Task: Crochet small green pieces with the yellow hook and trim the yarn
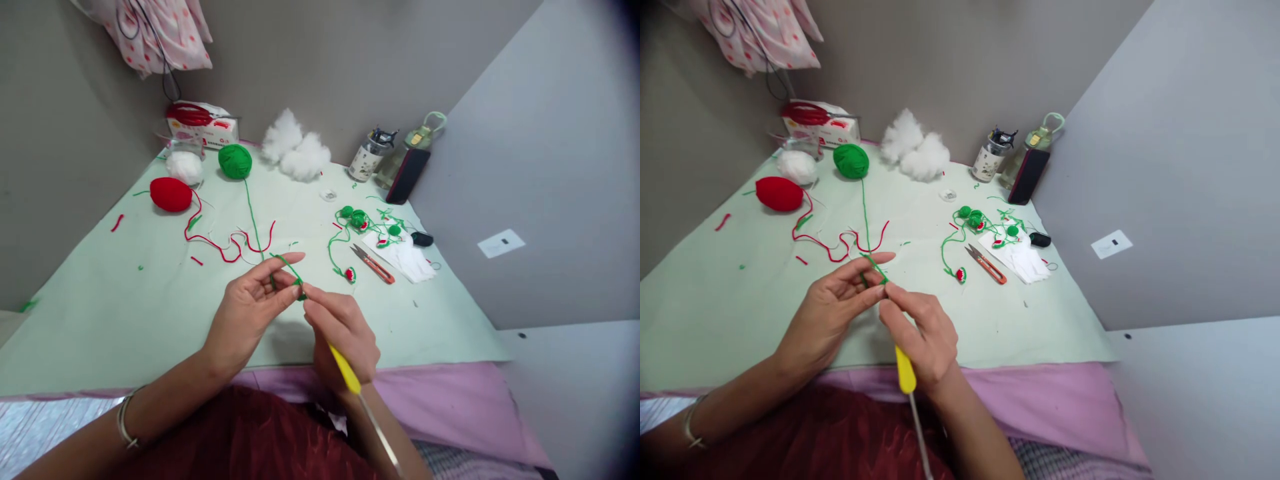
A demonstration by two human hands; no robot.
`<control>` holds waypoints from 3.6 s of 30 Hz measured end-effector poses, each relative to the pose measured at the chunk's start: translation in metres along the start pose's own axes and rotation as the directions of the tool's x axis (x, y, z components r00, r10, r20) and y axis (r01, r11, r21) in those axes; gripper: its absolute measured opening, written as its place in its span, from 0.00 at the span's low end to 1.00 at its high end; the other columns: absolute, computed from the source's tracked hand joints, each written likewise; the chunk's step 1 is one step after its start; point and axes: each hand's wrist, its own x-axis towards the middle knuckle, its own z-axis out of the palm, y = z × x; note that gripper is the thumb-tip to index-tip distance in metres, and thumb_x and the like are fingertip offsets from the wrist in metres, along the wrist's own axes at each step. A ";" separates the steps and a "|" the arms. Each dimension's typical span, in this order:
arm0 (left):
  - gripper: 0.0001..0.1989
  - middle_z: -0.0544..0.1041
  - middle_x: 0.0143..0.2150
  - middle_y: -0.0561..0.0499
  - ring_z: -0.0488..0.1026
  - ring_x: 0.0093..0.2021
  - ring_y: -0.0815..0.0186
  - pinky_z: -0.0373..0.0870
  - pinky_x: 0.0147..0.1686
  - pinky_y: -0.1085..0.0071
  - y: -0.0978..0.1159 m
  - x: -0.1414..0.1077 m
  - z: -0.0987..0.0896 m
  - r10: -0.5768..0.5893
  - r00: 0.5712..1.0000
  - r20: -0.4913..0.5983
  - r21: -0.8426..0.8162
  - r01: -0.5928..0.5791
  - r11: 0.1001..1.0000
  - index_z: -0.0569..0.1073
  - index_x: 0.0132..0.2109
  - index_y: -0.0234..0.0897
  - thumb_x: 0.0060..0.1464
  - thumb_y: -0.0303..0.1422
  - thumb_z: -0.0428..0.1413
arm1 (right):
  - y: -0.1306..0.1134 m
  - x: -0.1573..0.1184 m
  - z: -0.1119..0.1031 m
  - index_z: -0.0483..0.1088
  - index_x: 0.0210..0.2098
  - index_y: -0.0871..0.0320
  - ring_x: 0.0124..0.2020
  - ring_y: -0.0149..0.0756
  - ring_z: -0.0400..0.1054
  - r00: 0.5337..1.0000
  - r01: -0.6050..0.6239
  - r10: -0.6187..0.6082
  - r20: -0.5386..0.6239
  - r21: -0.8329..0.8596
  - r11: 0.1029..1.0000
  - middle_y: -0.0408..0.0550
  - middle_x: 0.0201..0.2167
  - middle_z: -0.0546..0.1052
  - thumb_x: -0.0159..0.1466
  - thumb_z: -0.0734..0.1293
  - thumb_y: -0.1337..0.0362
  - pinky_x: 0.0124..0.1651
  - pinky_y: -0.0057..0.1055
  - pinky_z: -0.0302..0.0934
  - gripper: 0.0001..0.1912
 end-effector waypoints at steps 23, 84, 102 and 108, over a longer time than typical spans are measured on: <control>0.25 0.66 0.28 0.58 0.55 0.26 0.77 0.56 0.25 0.81 0.017 -0.002 -0.001 -0.294 0.940 0.172 -0.283 0.333 0.900 0.79 0.58 0.41 0.53 0.29 0.69 | -0.004 0.009 -0.010 0.78 0.49 0.49 0.40 0.37 0.78 0.981 -0.192 0.192 0.021 0.175 0.966 0.47 0.39 0.82 0.69 0.65 0.74 0.40 0.38 0.75 0.17; 0.21 0.72 0.31 0.58 0.69 0.33 0.74 0.68 0.37 0.80 0.013 -0.007 0.001 -0.093 0.995 0.035 -0.072 0.095 0.993 0.81 0.53 0.47 0.52 0.31 0.69 | -0.010 -0.016 -0.011 0.74 0.57 0.48 0.43 0.39 0.78 0.999 0.025 -0.023 0.025 -0.089 0.996 0.50 0.47 0.81 0.67 0.67 0.73 0.39 0.35 0.76 0.21; 0.28 0.76 0.34 0.57 0.72 0.38 0.72 0.68 0.45 0.75 0.010 -0.007 0.003 -0.183 0.978 0.098 -0.180 0.198 0.963 0.76 0.60 0.46 0.52 0.28 0.70 | -0.007 0.009 -0.001 0.80 0.43 0.51 0.39 0.33 0.75 0.890 -0.405 0.455 0.034 0.517 0.754 0.46 0.39 0.83 0.70 0.67 0.68 0.40 0.32 0.70 0.09; 0.31 0.76 0.34 0.57 0.73 0.37 0.71 0.70 0.43 0.74 0.011 -0.006 0.001 -0.145 0.986 0.084 -0.124 0.155 0.980 0.74 0.62 0.45 0.51 0.28 0.69 | -0.001 0.012 -0.007 0.78 0.40 0.53 0.32 0.31 0.74 0.828 -0.497 0.539 0.156 0.648 0.577 0.45 0.36 0.83 0.71 0.66 0.64 0.37 0.31 0.69 0.07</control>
